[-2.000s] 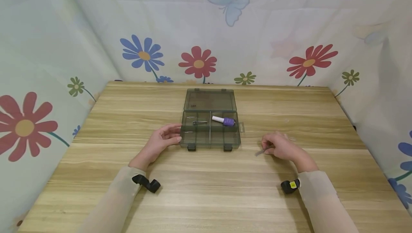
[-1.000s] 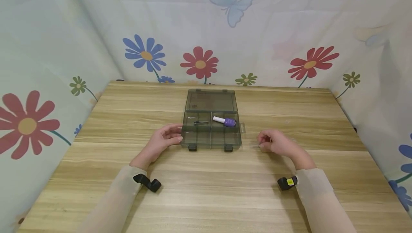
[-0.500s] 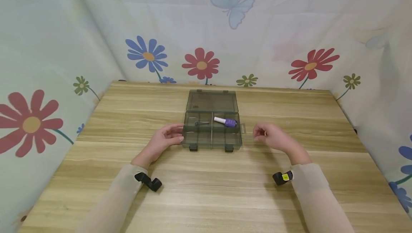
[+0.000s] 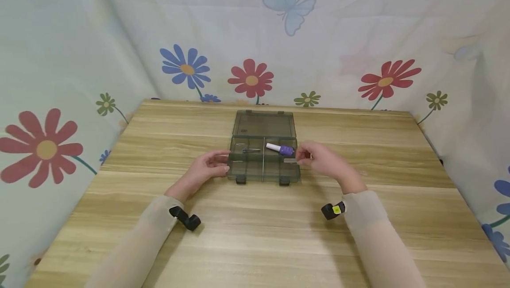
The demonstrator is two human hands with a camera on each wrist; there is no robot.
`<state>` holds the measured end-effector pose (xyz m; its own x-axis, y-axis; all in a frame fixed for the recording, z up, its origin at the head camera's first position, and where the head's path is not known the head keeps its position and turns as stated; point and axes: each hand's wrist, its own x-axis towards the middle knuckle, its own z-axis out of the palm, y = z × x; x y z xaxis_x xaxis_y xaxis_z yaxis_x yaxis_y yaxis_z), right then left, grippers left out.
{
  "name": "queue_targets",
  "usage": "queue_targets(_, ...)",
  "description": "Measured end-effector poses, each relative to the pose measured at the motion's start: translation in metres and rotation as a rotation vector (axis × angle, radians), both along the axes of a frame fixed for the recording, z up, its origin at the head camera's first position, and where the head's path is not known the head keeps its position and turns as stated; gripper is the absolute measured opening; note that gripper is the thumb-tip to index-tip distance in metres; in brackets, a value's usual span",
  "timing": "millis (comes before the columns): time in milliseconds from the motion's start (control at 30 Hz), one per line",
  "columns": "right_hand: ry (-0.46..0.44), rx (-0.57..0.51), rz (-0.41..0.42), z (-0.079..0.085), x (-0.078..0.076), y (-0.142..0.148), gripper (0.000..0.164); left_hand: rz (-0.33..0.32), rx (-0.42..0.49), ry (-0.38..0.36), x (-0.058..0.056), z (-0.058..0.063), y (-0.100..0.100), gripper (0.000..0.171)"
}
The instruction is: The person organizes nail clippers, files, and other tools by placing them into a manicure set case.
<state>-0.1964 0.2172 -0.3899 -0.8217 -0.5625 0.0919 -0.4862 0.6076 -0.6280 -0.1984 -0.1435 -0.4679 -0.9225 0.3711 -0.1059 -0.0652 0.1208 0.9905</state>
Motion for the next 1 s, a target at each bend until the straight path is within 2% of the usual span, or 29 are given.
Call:
queue_targets(267, -0.016, -0.026, 0.027, 0.001, -0.006, -0.026, 0.012, -0.022, 0.004, 0.000, 0.010, 0.019, 0.001, 0.056)
queue_targets(500, 0.015, -0.041, 0.033, 0.002, -0.012, -0.049, 0.010, -0.013, 0.021, 0.020, 0.012, 0.020, 0.002, 0.056)
queue_targets(567, 0.032, -0.046, 0.034, 0.003, -0.012, -0.054, 0.010, -0.013, 0.027, 0.021, 0.012, 0.019, 0.002, 0.056)
queue_targets(800, 0.065, -0.063, 0.037, 0.004, -0.013, -0.073, 0.010, 0.002, 0.045, 0.024, 0.002, -0.006, 0.000, 0.056)
queue_targets(1000, 0.060, -0.081, 0.045, 0.000, -0.015, -0.088, 0.010, 0.013, 0.045, 0.057, 0.002, -0.010, -0.002, 0.055)
